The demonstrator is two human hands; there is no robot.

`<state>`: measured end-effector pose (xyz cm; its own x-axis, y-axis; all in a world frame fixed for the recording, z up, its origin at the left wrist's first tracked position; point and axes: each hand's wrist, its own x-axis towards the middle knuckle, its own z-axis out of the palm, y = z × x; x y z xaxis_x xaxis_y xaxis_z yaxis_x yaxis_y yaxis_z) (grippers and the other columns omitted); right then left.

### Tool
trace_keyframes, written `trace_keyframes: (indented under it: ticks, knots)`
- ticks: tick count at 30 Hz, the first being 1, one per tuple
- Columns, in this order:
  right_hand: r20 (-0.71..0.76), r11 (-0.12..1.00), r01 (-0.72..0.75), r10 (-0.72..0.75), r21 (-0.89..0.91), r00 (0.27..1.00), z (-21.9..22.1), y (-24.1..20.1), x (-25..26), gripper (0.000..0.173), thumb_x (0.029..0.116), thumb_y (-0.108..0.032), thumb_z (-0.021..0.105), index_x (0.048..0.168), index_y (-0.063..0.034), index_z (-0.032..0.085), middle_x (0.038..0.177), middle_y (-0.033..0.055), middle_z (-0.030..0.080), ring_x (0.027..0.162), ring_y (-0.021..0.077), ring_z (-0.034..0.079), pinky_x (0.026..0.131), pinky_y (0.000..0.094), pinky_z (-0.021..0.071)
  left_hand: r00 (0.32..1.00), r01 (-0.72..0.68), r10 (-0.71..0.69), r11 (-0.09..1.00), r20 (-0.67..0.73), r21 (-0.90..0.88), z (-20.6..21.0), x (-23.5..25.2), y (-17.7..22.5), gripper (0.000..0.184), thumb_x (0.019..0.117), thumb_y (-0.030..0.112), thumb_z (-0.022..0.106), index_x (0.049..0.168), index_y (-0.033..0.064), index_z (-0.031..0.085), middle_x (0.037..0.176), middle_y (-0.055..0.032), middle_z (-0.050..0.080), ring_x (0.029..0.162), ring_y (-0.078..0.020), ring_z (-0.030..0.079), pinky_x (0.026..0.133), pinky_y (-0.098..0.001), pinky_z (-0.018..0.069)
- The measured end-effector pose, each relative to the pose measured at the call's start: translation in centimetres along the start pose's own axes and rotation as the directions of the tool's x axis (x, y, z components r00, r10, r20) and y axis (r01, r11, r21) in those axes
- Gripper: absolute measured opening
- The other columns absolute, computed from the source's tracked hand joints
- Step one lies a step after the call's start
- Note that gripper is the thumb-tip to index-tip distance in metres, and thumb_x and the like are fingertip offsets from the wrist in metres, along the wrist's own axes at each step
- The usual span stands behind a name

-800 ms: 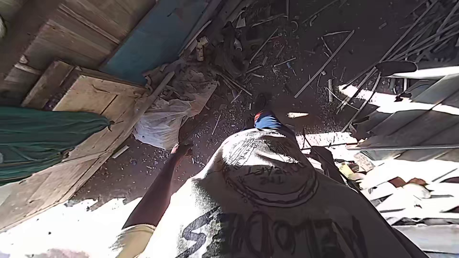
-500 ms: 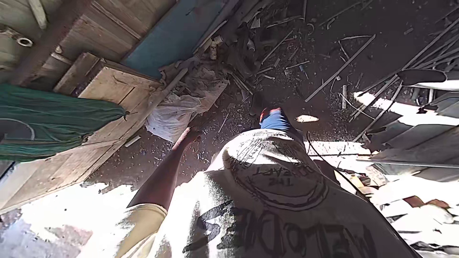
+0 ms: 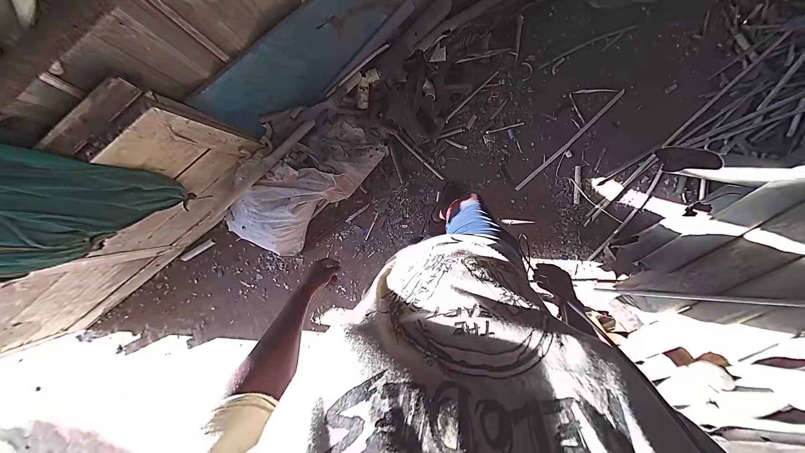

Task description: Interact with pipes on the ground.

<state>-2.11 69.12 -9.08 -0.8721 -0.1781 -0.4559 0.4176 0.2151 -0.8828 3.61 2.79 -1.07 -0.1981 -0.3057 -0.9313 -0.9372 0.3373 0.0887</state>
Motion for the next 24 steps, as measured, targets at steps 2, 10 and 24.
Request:
trace_keyframes:
  ticks: [2, 10, 24]
  knots:
    - [-0.392, 0.959, -0.209, 0.12, -0.192, 0.912, 3.2, -4.2, -0.4, 0.024, 0.0991, -0.007, 0.054, 0.099, 0.0128, 0.069, 0.086, 0.0237, 0.072, 0.069, 0.0236, 0.072, 0.055, 0.0298, 0.0563, 0.997, 0.062, -0.063, 0.997, 0.042, 0.036, 1.4, 0.5, -2.4, 0.032, 0.1066, 0.018, 0.056, 0.134, 0.0006, 0.059, 0.103, -0.0209, 0.067, 0.08, -0.0243, 0.065, 0.079, -0.0419, 0.0555]
    - [-0.323, 0.812, -0.582, 0.545, -0.026, 0.774, -3.7, -2.1, -0.1, 0.03, 0.1036, -0.018, 0.058, 0.114, 0.0096, 0.067, 0.101, 0.0232, 0.073, 0.085, 0.0293, 0.073, 0.072, 0.043, 0.0616, 0.993, 0.04, -0.051, 0.994, 0.103, 0.105, 4.6, 1.8, 2.3, 0.032, 0.1056, 0.022, 0.057, 0.131, 0.0028, 0.061, 0.101, -0.0174, 0.067, 0.076, -0.0208, 0.063, 0.076, -0.0395, 0.055]
    - [-0.227, 0.542, -0.717, 0.705, -0.438, 0.672, -14.7, -2.1, 21.5, 0.035, 0.107, -0.02, 0.054, 0.126, 0.0075, 0.063, 0.114, 0.0286, 0.068, 0.099, 0.0381, 0.068, 0.089, 0.0564, 0.0539, 0.942, -0.283, 0.331, 0.867, 0.049, -0.409, 9.0, 0.6, 27.6, 0.027, 0.1025, 0.011, 0.058, 0.126, -0.0017, 0.061, 0.093, -0.0059, 0.069, 0.07, -0.0106, 0.068, 0.071, -0.0292, 0.061]
